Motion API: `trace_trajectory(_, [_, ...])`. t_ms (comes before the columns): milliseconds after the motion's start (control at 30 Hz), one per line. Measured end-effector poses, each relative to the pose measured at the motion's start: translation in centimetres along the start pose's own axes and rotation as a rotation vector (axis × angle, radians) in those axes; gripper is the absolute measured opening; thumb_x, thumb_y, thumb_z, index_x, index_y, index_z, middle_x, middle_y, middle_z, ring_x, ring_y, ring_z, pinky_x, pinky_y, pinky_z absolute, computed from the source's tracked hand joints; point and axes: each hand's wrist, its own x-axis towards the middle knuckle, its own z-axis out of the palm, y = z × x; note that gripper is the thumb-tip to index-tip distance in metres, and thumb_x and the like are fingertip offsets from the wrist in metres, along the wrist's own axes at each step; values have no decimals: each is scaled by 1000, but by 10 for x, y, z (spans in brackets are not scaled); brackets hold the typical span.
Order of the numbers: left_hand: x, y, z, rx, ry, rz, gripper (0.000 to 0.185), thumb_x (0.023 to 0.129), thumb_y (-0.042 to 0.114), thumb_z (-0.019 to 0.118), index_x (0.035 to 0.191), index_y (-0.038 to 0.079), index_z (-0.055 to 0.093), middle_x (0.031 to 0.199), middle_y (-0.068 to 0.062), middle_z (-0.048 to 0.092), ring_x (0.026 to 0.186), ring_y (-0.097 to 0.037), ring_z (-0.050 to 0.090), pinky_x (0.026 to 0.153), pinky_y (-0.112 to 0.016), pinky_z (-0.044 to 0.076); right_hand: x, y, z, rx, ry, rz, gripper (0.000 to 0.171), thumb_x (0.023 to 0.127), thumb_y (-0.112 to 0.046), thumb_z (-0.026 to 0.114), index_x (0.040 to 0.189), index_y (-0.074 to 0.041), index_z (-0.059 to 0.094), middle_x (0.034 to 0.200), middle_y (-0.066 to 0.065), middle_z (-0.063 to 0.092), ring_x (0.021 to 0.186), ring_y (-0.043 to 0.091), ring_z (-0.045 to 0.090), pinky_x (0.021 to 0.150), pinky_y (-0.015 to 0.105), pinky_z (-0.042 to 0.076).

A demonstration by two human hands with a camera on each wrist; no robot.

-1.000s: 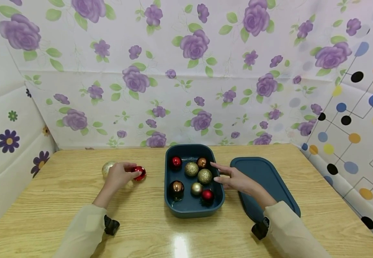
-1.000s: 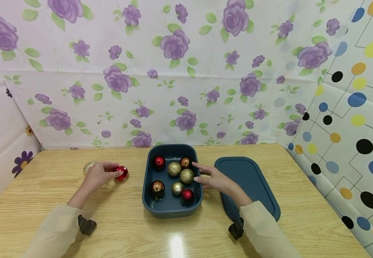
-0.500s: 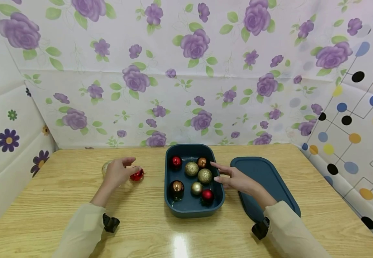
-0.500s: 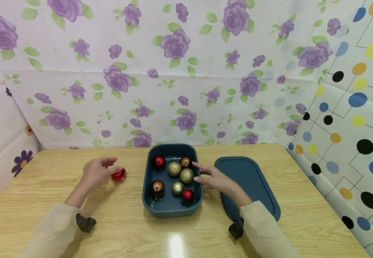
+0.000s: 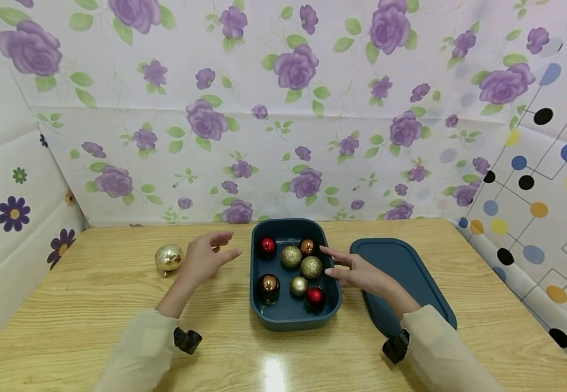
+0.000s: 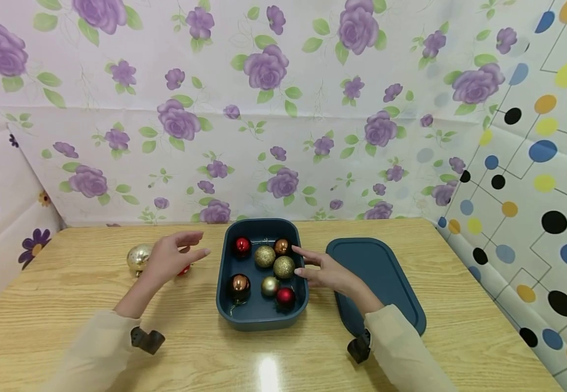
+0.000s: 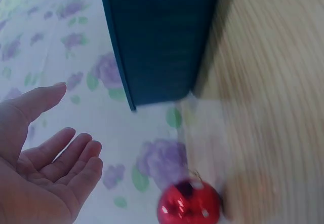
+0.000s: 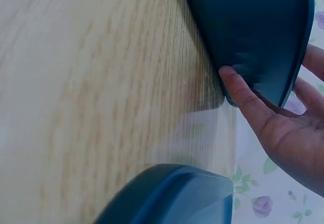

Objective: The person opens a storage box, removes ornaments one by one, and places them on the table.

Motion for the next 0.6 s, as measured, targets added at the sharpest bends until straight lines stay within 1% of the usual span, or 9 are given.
trace_trajectory(67, [0, 7, 5, -24, -5, 11, 47, 80, 21, 71, 120, 0, 58, 117, -19, 59, 107, -31, 56, 90, -42, 46, 0, 0, 0, -4, 2, -1, 66, 89, -33, 58, 145, -26, 25, 145, 27, 16, 53, 19, 29, 54, 39, 34])
trace_trajectory(100, [0, 10, 8, -33, -10, 14, 48, 79, 22, 71, 120, 1, 58, 117, -18, 59, 107, -30, 56, 90, -41, 46, 0, 0, 0, -8, 5, -2, 66, 89, -33, 58, 145, -26, 25, 146, 27, 17, 57, 19, 36, 54, 39, 35])
trace_trajectory(200, [-1, 21, 16, -69, -37, 25, 50, 79, 23, 72, 121, 2, 57, 116, -17, 60, 107, -29, 57, 90, -41, 46, 0, 0, 1, -20, 10, -4, 66, 89, -33, 58, 145, -25, 24, 146, 26, 16, 92, 29, 49, 60, 40, 41])
trace_trajectory(267, [-2, 28, 21, -83, -63, 28, 50, 78, 23, 72, 122, 3, 57, 117, -15, 60, 107, -28, 57, 90, -41, 46, -1, -1, 1, -22, 12, -5, 66, 89, -33, 58, 145, -25, 25, 146, 26, 16, 116, 36, 39, 64, 40, 43])
trace_trajectory(333, [-3, 34, 26, -93, -89, 34, 50, 78, 22, 73, 122, 4, 57, 118, -15, 59, 107, -28, 57, 90, -41, 45, -1, -1, 1, -18, 8, -8, 66, 89, -33, 58, 145, -25, 24, 146, 26, 15, 107, 35, 45, 62, 40, 42])
trace_trajectory(500, [-2, 42, 41, -84, -130, 51, 48, 77, 21, 74, 120, 5, 59, 116, -13, 61, 105, -27, 58, 89, -40, 46, -2, -2, 1, -12, 10, -7, 66, 89, -33, 58, 145, -25, 25, 147, 26, 15, 120, 35, 39, 68, 40, 46])
trace_trajectory(533, [-1, 44, 45, -78, -135, 58, 48, 77, 20, 74, 120, 5, 59, 115, -12, 61, 104, -27, 58, 89, -39, 46, -2, -2, 1, -15, 12, -5, 66, 89, -32, 58, 145, -25, 25, 147, 25, 14, 131, 37, 24, 73, 40, 47])
trace_trajectory(567, [-1, 44, 48, -73, -142, 65, 48, 77, 20, 74, 120, 5, 59, 115, -12, 61, 104, -26, 58, 88, -38, 47, -2, -1, 2, -17, 14, -2, 65, 89, -32, 58, 145, -25, 25, 147, 25, 14, 135, 37, 16, 79, 41, 48])
trace_trajectory(600, [0, 45, 51, -60, -146, 72, 48, 77, 20, 74, 120, 4, 59, 115, -11, 62, 104, -26, 58, 88, -38, 47, -2, -1, 1, -20, 14, 0, 65, 89, -32, 58, 145, -25, 25, 147, 25, 14, 135, 37, 16, 82, 41, 48])
